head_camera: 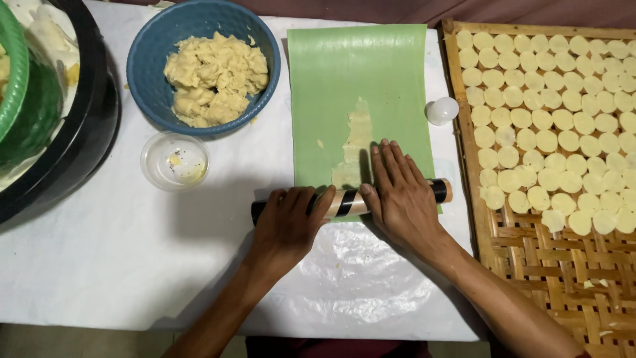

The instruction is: Rolling out small pieces of dough into thin discs using a rolling tool on a mat.

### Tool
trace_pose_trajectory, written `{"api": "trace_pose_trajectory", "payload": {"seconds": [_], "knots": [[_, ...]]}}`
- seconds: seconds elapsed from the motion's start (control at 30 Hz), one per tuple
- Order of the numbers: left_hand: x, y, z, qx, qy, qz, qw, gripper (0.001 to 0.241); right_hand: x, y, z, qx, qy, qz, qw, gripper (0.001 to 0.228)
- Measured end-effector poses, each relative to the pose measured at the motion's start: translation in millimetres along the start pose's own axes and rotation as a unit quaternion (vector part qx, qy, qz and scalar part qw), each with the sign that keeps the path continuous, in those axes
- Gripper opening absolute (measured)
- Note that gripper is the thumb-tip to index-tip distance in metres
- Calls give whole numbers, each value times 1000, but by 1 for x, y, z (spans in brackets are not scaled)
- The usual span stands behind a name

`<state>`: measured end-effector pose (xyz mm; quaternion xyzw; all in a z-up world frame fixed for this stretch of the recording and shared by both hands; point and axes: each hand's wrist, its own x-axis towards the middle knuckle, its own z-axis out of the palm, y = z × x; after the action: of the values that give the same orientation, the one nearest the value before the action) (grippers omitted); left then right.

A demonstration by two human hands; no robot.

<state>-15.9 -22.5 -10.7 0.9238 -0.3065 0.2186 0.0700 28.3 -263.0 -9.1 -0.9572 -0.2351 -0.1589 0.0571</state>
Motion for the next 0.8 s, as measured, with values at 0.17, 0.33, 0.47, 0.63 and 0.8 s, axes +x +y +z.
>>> {"api": "trace_pose_trajectory", "payload": {"seconds": [0.17, 0.33, 0.47, 0.63, 0.8], "knots": [[0, -4, 2, -22, -4, -20, 1000, 55, 10, -2, -3, 1, -49, 10, 999, 63], [27, -9, -29, -98, -205, -102, 968, 60, 34, -2, -10, 17, -170, 42, 984, 64], [38, -18, -20, -99, -203, -118, 967, 59, 57, 1, -17, 37, -255, 66, 964, 67], [44, -32, 6, -29, -66, -110, 991, 51, 72, 0, -17, 85, -210, 95, 969, 66], [32, -18, 7, -14, -30, -103, 994, 57, 49, -1, -10, 77, -97, 47, 991, 62]]}}
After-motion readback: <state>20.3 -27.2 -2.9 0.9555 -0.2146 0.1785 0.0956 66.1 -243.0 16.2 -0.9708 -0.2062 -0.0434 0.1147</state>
